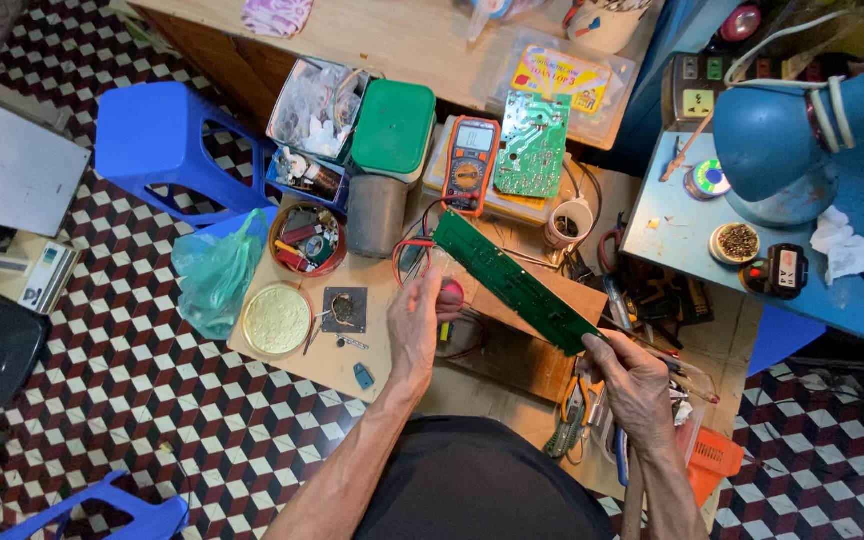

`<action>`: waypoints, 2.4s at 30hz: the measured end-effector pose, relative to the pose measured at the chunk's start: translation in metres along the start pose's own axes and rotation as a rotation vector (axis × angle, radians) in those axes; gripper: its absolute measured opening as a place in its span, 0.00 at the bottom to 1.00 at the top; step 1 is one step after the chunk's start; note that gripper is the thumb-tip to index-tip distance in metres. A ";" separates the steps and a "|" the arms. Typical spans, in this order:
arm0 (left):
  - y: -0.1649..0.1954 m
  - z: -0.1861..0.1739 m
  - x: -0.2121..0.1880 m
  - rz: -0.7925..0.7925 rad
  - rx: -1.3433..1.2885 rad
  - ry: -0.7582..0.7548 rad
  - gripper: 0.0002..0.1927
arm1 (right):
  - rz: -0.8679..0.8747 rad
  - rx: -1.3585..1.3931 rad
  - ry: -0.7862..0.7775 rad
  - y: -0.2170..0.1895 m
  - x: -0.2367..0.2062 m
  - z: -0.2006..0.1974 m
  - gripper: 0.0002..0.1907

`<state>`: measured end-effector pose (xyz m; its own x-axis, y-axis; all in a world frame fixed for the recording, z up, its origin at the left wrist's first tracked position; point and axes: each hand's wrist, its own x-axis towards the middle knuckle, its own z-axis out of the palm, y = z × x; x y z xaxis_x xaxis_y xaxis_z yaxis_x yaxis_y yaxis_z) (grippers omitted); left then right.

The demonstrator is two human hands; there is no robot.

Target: The person holds a green circuit board and inspects it closely under a desk lamp using a magnifying glass, turning it to view different areas. They then set the board aside, pick up a small green electronic component, and probe its terminals with multimeter test leads while checking the multimeter display.

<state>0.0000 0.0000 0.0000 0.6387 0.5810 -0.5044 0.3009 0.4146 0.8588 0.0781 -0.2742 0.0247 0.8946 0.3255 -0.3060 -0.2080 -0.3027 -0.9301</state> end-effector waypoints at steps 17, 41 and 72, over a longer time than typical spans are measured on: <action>0.039 -0.001 0.008 0.108 -0.077 -0.190 0.22 | 0.320 0.412 -0.045 0.030 0.011 -0.010 0.14; 0.027 0.004 0.011 0.106 -0.040 -0.077 0.19 | 0.410 0.440 0.011 0.040 0.011 -0.005 0.13; 0.034 -0.003 0.002 0.049 -0.040 -0.145 0.21 | 0.404 0.464 0.046 0.027 0.002 0.001 0.14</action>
<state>0.0098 0.0174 0.0276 0.7482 0.4952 -0.4416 0.2409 0.4174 0.8762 0.0740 -0.2805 -0.0018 0.7232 0.2244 -0.6531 -0.6751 0.0308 -0.7370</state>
